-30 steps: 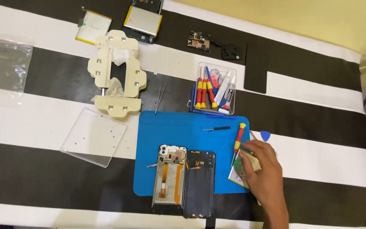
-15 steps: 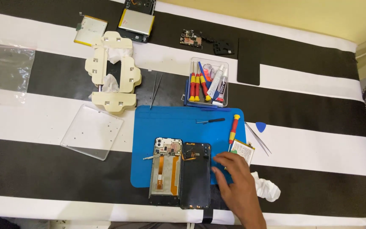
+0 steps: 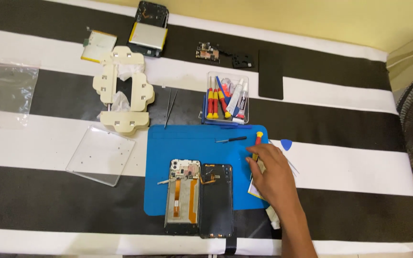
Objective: Disassembling and cleaning the internal components of a mobile phone on a repair bench.
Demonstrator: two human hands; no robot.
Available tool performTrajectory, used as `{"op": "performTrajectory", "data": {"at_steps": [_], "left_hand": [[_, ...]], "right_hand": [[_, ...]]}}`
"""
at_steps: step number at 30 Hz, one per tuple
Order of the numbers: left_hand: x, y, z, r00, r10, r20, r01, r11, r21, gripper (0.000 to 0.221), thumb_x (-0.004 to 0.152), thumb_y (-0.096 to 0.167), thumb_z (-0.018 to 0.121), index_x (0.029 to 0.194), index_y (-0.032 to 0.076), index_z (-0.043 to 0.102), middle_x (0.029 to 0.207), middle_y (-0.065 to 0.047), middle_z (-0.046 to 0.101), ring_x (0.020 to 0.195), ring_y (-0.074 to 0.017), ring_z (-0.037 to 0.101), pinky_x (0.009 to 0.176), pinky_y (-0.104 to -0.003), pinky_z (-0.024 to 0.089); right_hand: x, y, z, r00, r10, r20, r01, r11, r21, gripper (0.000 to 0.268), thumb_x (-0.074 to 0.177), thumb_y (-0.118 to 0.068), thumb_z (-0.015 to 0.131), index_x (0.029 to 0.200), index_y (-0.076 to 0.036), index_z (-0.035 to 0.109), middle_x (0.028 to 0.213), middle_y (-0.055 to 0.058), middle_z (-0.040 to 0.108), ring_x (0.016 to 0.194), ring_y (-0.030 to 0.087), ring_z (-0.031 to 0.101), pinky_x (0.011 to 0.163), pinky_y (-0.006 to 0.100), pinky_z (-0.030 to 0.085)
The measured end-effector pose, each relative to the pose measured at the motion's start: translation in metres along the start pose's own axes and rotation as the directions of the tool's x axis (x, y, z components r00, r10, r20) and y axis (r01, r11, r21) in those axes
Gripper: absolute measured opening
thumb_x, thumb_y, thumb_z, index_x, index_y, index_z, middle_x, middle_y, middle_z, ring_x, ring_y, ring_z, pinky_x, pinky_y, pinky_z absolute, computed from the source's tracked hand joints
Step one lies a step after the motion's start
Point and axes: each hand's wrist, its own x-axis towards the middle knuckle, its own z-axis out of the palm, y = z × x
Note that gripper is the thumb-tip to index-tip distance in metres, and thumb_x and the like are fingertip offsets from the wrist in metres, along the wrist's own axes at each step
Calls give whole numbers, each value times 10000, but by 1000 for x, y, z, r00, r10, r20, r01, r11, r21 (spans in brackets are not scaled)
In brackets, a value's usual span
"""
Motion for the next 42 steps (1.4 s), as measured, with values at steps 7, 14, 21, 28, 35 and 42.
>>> {"op": "performTrajectory", "data": {"at_steps": [7,14,21,28,35,42], "left_hand": [[35,129,21,831,382,-404,-480,860,-172,188,858,252,565,959,371,670,972,119,682,913,-39,684,794,-202,546],[108,165,58,539,546,-641,-802,566,-192,239,897,43,562,1090,114,684,1232,-39,622,934,-226,696,730,-381,571],[117,162,74,507,588,-630,-838,507,-201,221,941,55,557,1122,108,672,1224,-49,610,982,-232,679,775,-394,572],[124,138,75,456,491,-742,-843,506,-183,235,917,-2,556,1075,87,705,1162,-74,657,1032,-229,681,870,-374,559],[126,115,85,522,303,-797,-737,631,-242,222,957,5,537,1037,84,728,1146,-74,673,1020,-206,680,801,-340,564],[130,132,95,450,433,-781,-770,631,-93,233,932,-19,565,1072,86,718,1146,-65,666,1035,-226,683,866,-372,564]], "right_hand": [[38,7,6,993,18,113,-6,995,-99,269,980,-204,643,1225,-118,715,1170,82,709,1033,291,642,893,448,526],[54,18,19,973,19,230,36,971,-235,257,1007,-203,586,1213,-151,731,1164,88,674,1060,299,626,868,460,523],[41,21,9,988,-4,151,22,993,-118,181,1025,-165,545,1099,-157,711,1105,31,712,996,243,626,831,418,446],[12,46,-13,999,45,22,-45,999,8,244,966,-146,673,1201,-112,729,1212,70,705,1154,265,632,1000,419,477],[-4,55,-38,834,547,-71,-544,837,60,208,936,-130,711,1129,-149,787,1044,-7,780,803,139,646,744,300,517],[53,6,-5,774,596,213,-554,801,-229,536,962,-448,626,1406,-157,553,921,85,771,901,335,731,715,486,552]]}}
